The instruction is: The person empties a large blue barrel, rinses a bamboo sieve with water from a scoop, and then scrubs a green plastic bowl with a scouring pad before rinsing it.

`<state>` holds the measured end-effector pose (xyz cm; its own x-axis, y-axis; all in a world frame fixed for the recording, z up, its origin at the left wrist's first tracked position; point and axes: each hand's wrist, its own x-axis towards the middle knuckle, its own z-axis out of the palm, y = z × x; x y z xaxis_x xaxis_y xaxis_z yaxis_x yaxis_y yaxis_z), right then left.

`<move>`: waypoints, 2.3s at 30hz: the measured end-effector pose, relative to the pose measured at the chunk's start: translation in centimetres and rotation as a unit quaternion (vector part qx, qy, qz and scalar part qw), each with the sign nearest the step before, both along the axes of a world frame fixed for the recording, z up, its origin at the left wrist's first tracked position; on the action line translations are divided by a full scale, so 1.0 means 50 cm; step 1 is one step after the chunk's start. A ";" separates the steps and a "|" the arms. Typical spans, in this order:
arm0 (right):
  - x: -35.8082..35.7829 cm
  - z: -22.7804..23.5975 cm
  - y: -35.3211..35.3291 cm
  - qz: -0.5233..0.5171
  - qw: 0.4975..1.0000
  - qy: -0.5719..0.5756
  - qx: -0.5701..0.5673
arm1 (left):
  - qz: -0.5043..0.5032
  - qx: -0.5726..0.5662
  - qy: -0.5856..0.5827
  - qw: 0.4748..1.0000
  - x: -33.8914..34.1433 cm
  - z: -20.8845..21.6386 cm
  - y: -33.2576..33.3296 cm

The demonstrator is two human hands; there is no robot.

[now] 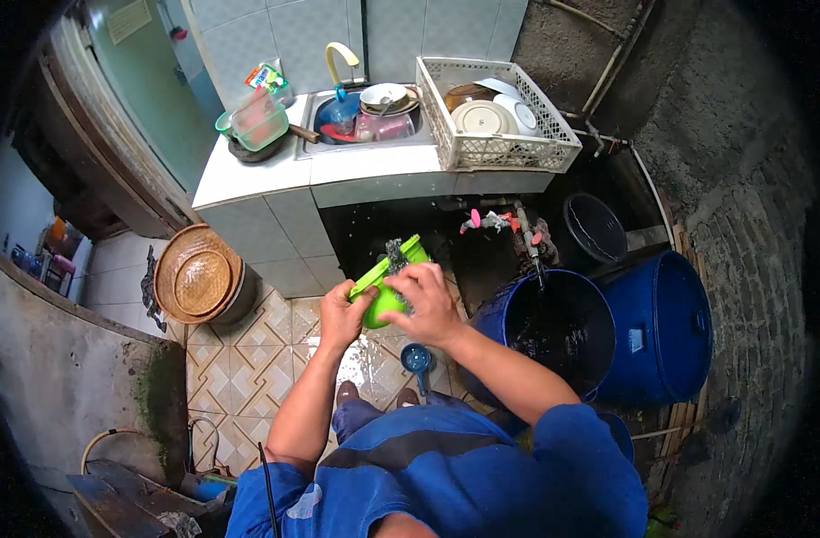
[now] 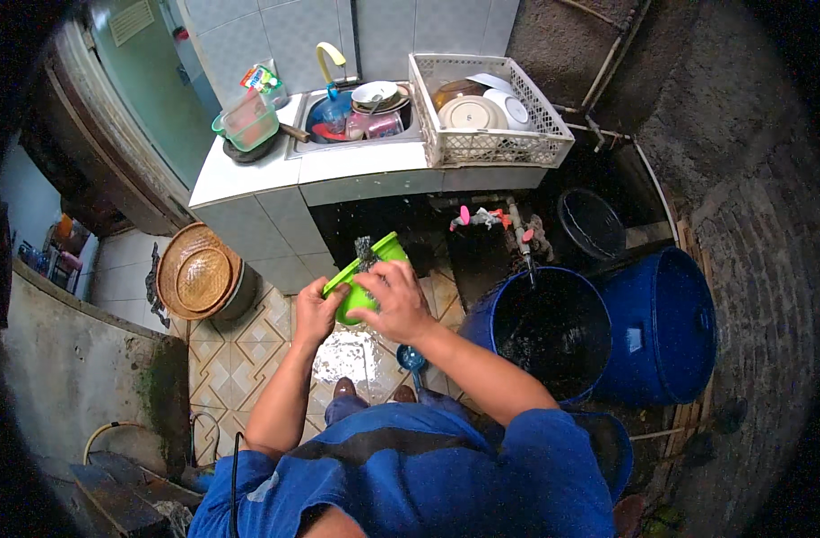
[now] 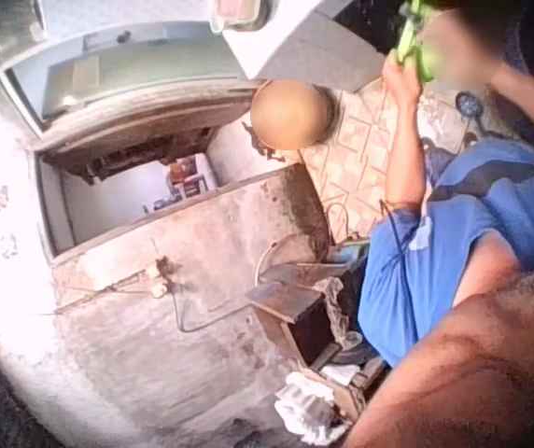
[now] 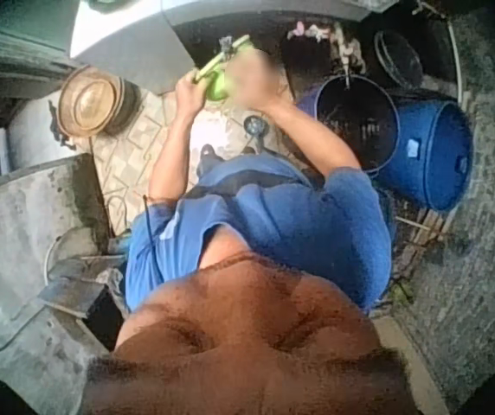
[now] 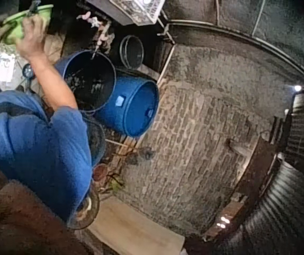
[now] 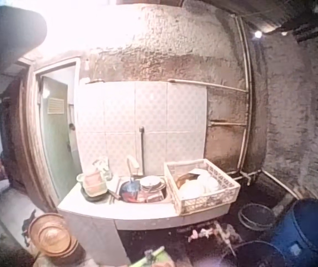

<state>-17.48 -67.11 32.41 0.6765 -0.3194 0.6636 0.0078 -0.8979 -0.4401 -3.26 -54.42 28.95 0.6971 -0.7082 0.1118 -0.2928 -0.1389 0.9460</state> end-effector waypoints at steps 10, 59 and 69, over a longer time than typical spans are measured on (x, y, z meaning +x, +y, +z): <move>0.014 -0.083 -0.173 0.062 0.846 -0.013 0.530 | -0.003 -0.272 0.403 0.874 0.005 -0.024 0.009; 0.074 -0.179 0.118 -0.132 0.935 -0.094 0.316 | 0.034 -0.344 0.586 0.733 -0.002 0.002 -0.009; 0.086 -0.025 0.051 0.150 0.983 0.048 -0.094 | -0.047 -0.303 0.587 0.749 -0.001 -0.053 0.004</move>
<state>-13.20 -64.55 31.17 0.7836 0.0250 0.6208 0.2505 -0.9271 -0.2788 -3.30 -54.20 26.30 0.5177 -0.8271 -0.2188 0.8089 0.3899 0.4400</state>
